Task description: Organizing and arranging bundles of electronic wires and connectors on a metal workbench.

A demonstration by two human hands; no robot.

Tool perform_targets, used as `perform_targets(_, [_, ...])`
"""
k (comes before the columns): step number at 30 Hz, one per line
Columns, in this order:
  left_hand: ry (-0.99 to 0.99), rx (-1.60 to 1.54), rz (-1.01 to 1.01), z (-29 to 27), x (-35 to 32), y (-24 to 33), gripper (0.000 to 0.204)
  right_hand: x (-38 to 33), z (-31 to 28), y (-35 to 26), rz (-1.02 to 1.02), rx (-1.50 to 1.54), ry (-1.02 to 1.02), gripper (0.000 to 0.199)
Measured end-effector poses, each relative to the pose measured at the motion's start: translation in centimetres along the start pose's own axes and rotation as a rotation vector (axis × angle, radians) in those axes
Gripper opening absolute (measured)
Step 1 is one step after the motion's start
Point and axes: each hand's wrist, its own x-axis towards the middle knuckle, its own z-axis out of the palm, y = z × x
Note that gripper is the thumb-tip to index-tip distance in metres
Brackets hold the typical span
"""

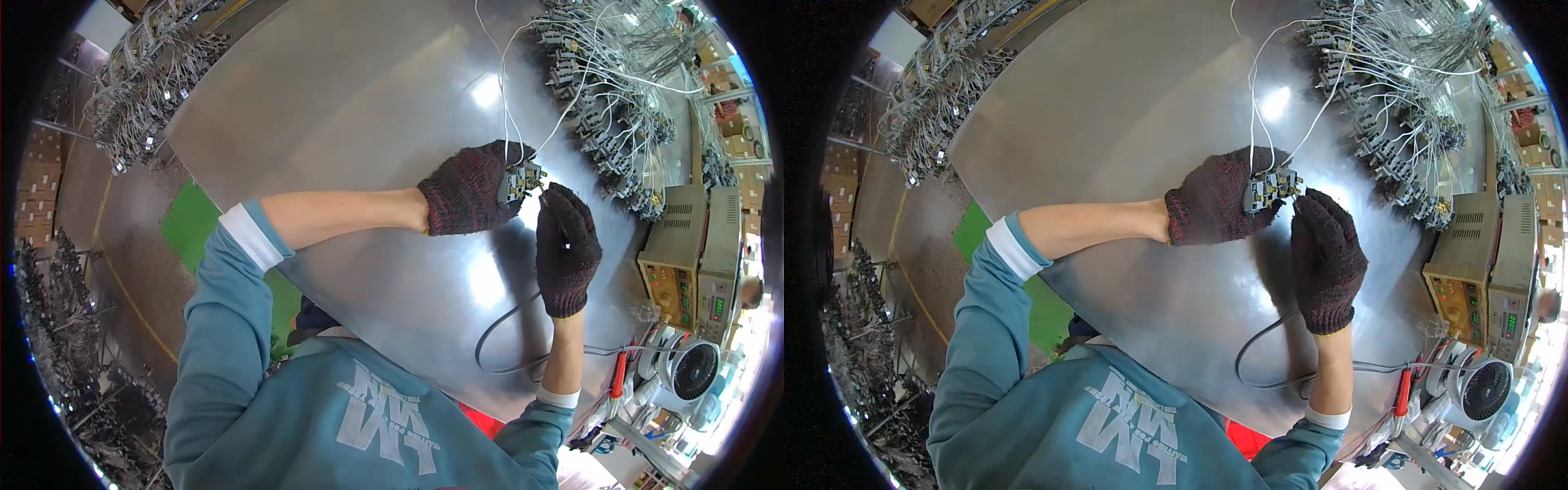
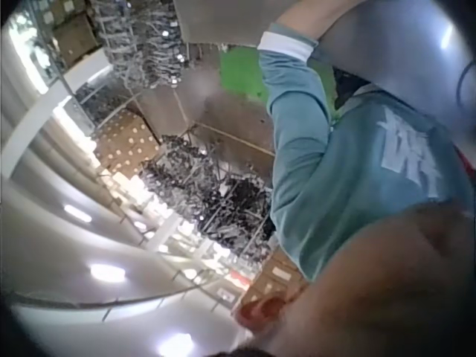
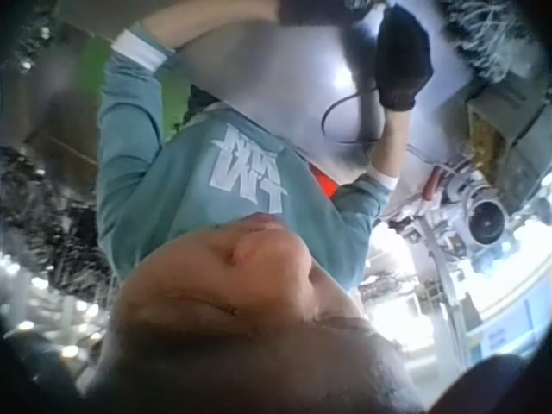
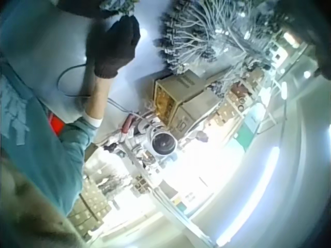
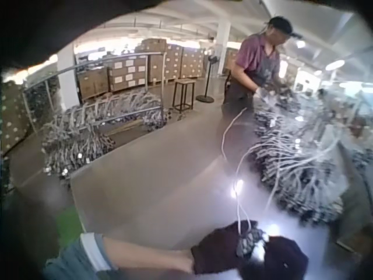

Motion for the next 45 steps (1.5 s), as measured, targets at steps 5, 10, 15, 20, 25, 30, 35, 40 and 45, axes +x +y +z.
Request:
perform_targets(5, [0.032,-0.043,-0.006,0.1,0.2,0.1,0.063,0.9,-0.7,0.0,0.023,-0.003,-0.062,0.029])
perform_targets(10, [0.073,-0.013,0.012,0.1,0.3,0.2,0.063,1.4,-1.0,0.7,-0.043,-0.064,-0.1,0.028])
perform_targets(15, [0.062,-0.012,0.023,0.2,0.4,-0.1,0.059,1.4,-1.0,-0.5,0.062,-0.034,-0.064,0.027])
perform_targets(20, [0.07,0.036,0.096,0.4,0.3,-0.2,0.058,0.8,-1.5,-2.9,0.676,0.506,-0.06,0.025])
perform_targets(25, [0.066,0.017,0.043,0.2,0.0,-0.1,0.063,1.3,0.0,-3.2,0.198,0.098,-0.04,0.025])
perform_targets(30, [0.034,-0.018,-0.007,0.3,0.0,-0.2,0.062,1.7,-0.8,-3.2,0.087,-0.033,-0.117,0.026])
perform_targets(35, [0.007,-0.058,-0.071,0.4,0.0,-0.3,0.06,2.0,-1.3,-3.1,0.097,-0.011,-0.175,0.027])
perform_targets(40, [-0.001,-0.045,-0.053,0.0,-0.1,0.1,0.059,2.0,-1.2,-2.6,0.064,-0.001,-0.177,0.027])
perform_targets(45, [-0.039,-0.061,-0.055,-0.2,0.0,0.0,0.053,1.3,-1.3,-3.9,0.201,0.102,-0.108,0.024])
